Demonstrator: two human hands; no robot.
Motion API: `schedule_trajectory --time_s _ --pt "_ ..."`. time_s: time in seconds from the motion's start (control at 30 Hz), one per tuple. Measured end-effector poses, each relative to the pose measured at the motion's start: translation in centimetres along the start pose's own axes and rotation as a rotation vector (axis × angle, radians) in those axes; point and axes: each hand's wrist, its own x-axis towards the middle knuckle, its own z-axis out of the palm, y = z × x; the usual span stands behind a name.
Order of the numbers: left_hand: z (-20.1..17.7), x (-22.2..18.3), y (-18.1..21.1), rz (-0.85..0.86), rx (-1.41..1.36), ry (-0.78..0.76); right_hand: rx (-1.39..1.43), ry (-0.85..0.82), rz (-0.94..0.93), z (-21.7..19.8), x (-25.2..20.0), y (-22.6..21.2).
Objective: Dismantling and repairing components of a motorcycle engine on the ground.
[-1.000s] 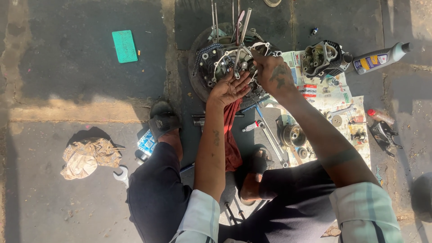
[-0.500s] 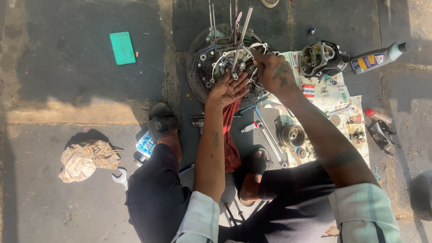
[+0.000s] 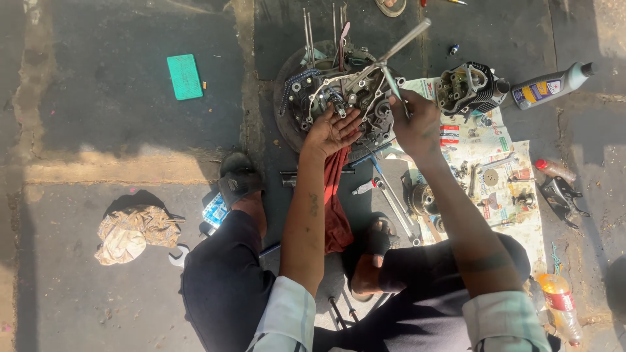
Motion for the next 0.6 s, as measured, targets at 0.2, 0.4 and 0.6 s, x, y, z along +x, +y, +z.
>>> schedule_trajectory --time_s 0.2,0.4,0.6 --pt "4.2 -4.7 1.4 0.087 0.739 0.326 0.544 0.261 1.104 10.0 -17.6 2.2" --pt "2.9 -6.1 0.5 0.804 1.360 0.594 1.051 -0.171 1.490 25.7 -34.3 6.1" --pt "4.9 -8.3 -7.1 0.905 1.725 0.654 0.733 -0.841 1.086 24.6 -33.8 10.5"
